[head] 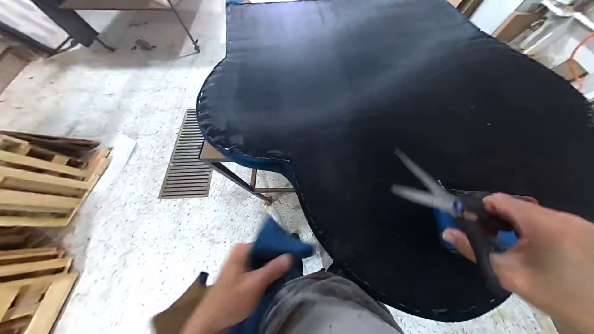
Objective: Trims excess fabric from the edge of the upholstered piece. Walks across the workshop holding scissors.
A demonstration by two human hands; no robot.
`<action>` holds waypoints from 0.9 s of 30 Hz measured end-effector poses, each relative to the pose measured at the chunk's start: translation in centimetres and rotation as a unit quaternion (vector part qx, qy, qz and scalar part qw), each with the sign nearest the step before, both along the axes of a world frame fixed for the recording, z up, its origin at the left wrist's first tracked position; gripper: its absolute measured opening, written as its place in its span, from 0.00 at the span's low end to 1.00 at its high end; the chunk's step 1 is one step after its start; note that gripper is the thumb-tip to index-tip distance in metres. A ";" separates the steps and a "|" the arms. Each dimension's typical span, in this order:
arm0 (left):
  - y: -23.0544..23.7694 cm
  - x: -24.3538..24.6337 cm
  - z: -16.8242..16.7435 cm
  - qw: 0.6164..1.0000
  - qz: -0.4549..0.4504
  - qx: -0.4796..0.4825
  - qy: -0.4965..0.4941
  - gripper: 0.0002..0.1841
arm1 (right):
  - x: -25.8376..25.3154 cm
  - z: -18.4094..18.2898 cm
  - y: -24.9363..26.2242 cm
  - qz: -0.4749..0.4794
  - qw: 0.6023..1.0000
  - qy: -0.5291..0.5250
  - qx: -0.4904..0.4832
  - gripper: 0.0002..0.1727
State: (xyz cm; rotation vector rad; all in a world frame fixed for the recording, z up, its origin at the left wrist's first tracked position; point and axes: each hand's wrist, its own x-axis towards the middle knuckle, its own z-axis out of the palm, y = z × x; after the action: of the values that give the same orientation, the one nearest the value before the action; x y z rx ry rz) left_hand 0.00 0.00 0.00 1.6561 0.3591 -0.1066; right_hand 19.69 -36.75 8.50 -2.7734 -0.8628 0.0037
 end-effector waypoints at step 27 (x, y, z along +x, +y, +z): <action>-5.8 5.3 0.6 0.933 -0.301 -0.110 -0.166 0.07 | -9.6 -4.7 -1.0 0.080 0.995 -0.040 -0.054 0.18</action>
State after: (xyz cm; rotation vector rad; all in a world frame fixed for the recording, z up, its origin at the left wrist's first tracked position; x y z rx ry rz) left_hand 5.28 -5.77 0.57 1.4771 -0.4145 -0.3080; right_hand 10.04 -37.74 3.79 -2.8109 -1.1355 -0.0355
